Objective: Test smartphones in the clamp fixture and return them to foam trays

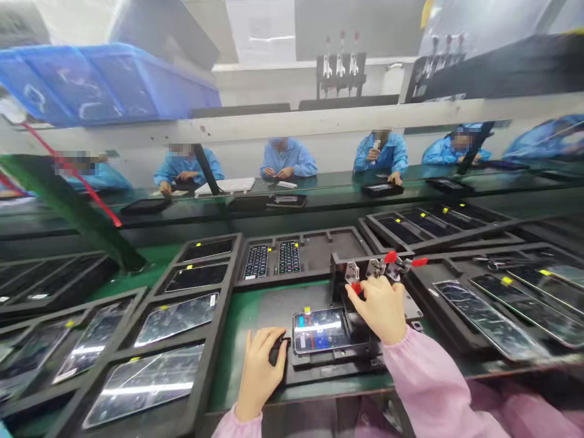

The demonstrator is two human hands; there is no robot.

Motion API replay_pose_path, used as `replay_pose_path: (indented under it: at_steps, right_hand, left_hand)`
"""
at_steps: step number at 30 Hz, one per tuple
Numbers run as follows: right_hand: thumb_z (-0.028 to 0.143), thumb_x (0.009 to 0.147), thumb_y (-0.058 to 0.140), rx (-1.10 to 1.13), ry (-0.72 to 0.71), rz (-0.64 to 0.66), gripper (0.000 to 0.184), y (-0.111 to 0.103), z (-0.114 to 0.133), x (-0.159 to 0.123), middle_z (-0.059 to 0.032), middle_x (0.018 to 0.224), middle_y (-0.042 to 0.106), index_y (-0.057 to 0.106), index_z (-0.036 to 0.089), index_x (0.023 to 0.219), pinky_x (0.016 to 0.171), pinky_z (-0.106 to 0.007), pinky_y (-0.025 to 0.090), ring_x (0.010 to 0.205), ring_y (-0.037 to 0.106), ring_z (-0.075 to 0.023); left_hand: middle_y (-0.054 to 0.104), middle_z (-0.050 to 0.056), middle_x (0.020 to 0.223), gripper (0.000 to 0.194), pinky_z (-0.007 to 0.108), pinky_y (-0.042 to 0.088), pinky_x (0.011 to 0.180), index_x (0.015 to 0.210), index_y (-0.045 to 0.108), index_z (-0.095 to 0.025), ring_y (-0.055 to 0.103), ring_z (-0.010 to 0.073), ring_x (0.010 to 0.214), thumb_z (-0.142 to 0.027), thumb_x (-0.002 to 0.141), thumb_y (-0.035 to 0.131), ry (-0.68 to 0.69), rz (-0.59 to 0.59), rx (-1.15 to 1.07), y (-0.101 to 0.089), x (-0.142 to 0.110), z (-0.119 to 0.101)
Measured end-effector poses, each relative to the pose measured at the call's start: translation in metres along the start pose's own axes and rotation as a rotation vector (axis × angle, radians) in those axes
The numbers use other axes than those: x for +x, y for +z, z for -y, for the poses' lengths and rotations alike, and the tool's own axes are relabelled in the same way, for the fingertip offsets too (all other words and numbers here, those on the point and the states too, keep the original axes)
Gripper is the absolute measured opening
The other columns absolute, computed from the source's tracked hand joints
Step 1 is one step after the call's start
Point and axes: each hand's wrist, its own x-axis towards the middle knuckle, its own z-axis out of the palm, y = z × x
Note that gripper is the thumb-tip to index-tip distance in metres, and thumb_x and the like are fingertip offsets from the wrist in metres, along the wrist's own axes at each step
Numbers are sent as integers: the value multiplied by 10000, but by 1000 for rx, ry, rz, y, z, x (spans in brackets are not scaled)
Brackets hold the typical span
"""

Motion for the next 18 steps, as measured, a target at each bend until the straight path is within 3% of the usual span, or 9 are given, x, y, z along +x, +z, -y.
replay_pose_path:
  at_steps: [5, 12, 15, 18]
  right_hand:
    - [397, 824, 515, 132, 20, -50, 384, -26, -1, -10, 18, 549, 533, 505, 171, 514, 672, -314, 194, 663, 452, -125]
    - [320, 869, 466, 418, 0, -393, 367, -91, -18, -25, 36, 495, 438, 498, 170, 535, 681, -295, 280, 527, 383, -70]
    - [285, 866, 469, 425, 69, -508, 321, -98, -32, -23, 30, 508, 463, 533, 174, 572, 692, -293, 302, 534, 407, -74]
    - [281, 855, 496, 356, 80, -535, 291, -96, -40, -14, 24, 541, 518, 554, 179, 589, 712, -296, 303, 565, 439, -83]
  left_hand:
    - [639, 54, 1024, 237, 579, 213, 1021, 1060, 579, -256, 590, 201, 959, -255, 857, 457, 0, 6, -9, 1, 1, 1]
    - [655, 37, 928, 226, 584, 192, 1027, 1016, 608, -264, 604, 187, 877, -237, 866, 442, 9, 17, -4, -3, 5, -1]
    - [661, 27, 891, 227, 590, 187, 1027, 1015, 610, -273, 610, 185, 847, -229, 858, 453, 19, 17, -2, -4, 8, -2]
    - [665, 13, 880, 220, 589, 184, 1031, 1023, 593, -276, 618, 181, 838, -226, 848, 470, 15, 26, -25, 0, 13, -11]
